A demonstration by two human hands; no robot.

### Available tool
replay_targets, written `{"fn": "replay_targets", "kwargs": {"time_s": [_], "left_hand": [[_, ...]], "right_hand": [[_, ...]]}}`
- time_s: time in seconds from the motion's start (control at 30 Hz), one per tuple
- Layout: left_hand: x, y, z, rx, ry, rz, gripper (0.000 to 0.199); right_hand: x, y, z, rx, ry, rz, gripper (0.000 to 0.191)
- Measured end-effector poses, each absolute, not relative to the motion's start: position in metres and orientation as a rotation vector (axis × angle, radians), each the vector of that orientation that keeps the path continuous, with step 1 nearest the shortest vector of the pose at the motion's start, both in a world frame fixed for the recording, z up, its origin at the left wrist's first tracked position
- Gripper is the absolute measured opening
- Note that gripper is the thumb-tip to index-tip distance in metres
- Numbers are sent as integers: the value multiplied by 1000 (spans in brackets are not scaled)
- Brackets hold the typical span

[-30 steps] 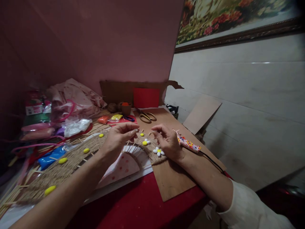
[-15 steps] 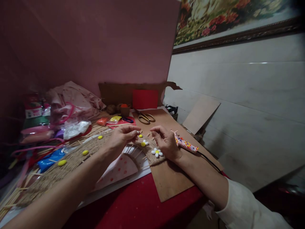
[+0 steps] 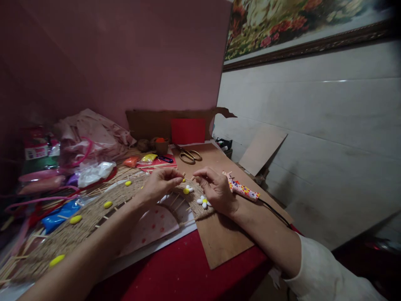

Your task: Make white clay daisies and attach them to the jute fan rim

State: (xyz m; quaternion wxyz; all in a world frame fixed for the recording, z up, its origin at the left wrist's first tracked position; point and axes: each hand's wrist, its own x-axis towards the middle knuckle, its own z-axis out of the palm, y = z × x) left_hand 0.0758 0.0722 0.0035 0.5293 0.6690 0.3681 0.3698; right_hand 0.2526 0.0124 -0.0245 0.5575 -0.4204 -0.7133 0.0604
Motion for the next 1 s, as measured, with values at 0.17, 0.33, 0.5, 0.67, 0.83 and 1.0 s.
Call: {"fn": "replay_targets", "kwargs": {"time_s": [0.17, 0.33, 0.5, 0.67, 0.83, 1.0], "left_hand": [[78, 73, -4, 1542, 874, 862, 17], [78, 76, -7, 1541, 902, 890, 14], [79, 78, -14, 1589, 898, 937, 12], [77, 77, -18, 1922, 983, 1006, 7], [72, 81, -23, 2221, 870, 1083, 2], [71, 87, -29, 2447, 910, 1011, 7]], "right_hand": [[253, 12, -25, -982, -1685, 138, 9], [254, 12, -25, -976, -1696, 124, 10], [254, 12, -24, -965, -1700, 118, 10], [254, 12, -23, -954, -1705, 106, 11], [254, 12, -23, -956, -1717, 126, 10], [254, 11, -23, -954, -1725, 113, 10]]}}
